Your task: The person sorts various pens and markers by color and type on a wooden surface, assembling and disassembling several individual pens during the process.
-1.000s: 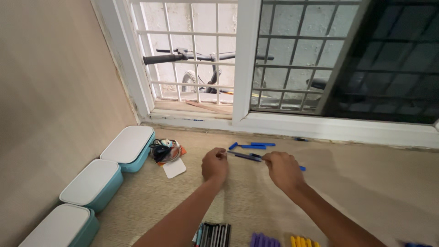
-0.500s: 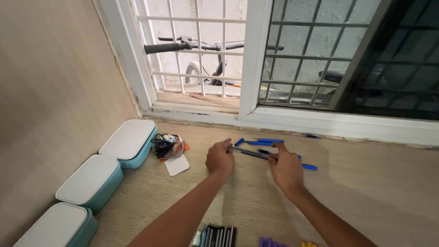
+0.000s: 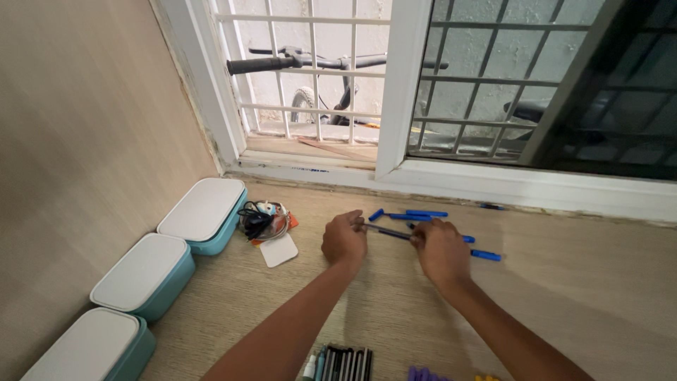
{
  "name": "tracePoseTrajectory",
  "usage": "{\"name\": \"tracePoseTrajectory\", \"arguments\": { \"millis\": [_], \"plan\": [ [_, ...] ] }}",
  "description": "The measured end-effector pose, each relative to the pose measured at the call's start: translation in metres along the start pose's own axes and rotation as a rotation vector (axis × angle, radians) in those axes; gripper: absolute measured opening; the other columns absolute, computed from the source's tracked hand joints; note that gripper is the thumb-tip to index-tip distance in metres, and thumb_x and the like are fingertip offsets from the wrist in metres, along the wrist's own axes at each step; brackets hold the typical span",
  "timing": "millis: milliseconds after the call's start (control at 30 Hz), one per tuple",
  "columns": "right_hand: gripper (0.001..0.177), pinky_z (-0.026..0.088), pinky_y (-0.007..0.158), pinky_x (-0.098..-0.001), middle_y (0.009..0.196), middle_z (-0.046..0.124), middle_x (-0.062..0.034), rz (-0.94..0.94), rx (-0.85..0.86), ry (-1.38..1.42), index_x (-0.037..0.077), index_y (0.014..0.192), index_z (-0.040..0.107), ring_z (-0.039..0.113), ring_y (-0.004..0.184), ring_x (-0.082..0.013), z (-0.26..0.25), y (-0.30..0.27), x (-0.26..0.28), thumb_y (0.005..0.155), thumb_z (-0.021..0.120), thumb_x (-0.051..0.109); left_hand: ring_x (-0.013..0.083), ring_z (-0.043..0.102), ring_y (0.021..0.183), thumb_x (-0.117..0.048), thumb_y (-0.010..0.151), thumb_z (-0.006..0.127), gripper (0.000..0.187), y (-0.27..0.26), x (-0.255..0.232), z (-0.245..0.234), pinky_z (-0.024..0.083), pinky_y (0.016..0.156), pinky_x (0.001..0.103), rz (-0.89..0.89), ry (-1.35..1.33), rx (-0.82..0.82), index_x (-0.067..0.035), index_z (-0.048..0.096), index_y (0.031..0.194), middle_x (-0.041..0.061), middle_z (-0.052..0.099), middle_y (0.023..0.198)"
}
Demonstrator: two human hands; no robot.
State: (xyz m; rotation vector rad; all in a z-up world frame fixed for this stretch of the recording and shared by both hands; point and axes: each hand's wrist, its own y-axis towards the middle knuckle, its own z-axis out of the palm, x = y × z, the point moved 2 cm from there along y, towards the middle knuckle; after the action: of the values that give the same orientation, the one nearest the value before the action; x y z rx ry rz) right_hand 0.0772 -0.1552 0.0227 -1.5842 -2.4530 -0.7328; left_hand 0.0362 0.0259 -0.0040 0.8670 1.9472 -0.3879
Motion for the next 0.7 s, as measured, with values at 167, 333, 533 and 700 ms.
{"name": "tracePoseTrajectory", "arguments": {
  "millis": [167,333,533,700],
  "plan": [
    [0.015,0.055,0.09,-0.0452,0.107,0.072,-0.0088,-0.041,-0.043,0.012,0.008,0.095,0.078,0.064,0.108,-0.0296,0.005,0.003,-0.002,0.087,0.074,0.02,0.0186,0.074,0.106,-0.017,0.087,0.074,0.036,0.002,0.002,-0.001,0.057,0.092,0.034,0.001,-0.023,-0.013,-0.025,0.075,0.123,-0.003,0.079,0.111],
    [0.014,0.056,0.089,-0.0426,0.103,0.074,-0.0103,-0.016,-0.08,0.102,0.006,0.094,0.078,0.065,0.102,-0.027,-0.002,-0.004,0.001,0.089,0.074,0.018,0.0315,0.069,0.11,-0.033,0.087,0.077,0.063,-0.004,-0.004,-0.006,0.053,0.092,0.046,0.041,-0.021,-0.132,-0.018,0.054,0.144,0.01,0.071,0.122],
    [0.017,0.056,0.077,-0.0425,0.09,0.075,-0.0127,0.144,-0.05,0.261,0.004,0.098,0.076,0.07,0.082,-0.0274,-0.019,-0.015,0.013,0.095,0.07,0.019,0.0303,0.071,0.108,-0.05,0.106,0.049,0.046,-0.024,-0.034,0.0,0.053,0.093,0.046,-0.115,-0.08,-0.065,-0.015,0.063,0.134,0.007,0.075,0.116],
    [0.018,0.056,0.072,-0.0418,0.086,0.076,-0.0132,0.085,-0.118,0.328,0.003,0.098,0.074,0.072,0.075,-0.0269,-0.026,-0.017,0.016,0.092,0.07,0.019,0.0256,0.077,0.086,-0.036,0.102,0.049,0.036,-0.036,-0.057,0.015,0.057,0.082,0.041,-0.013,-0.315,0.044,-0.01,0.068,0.118,0.01,0.08,0.098]
  ]
}}
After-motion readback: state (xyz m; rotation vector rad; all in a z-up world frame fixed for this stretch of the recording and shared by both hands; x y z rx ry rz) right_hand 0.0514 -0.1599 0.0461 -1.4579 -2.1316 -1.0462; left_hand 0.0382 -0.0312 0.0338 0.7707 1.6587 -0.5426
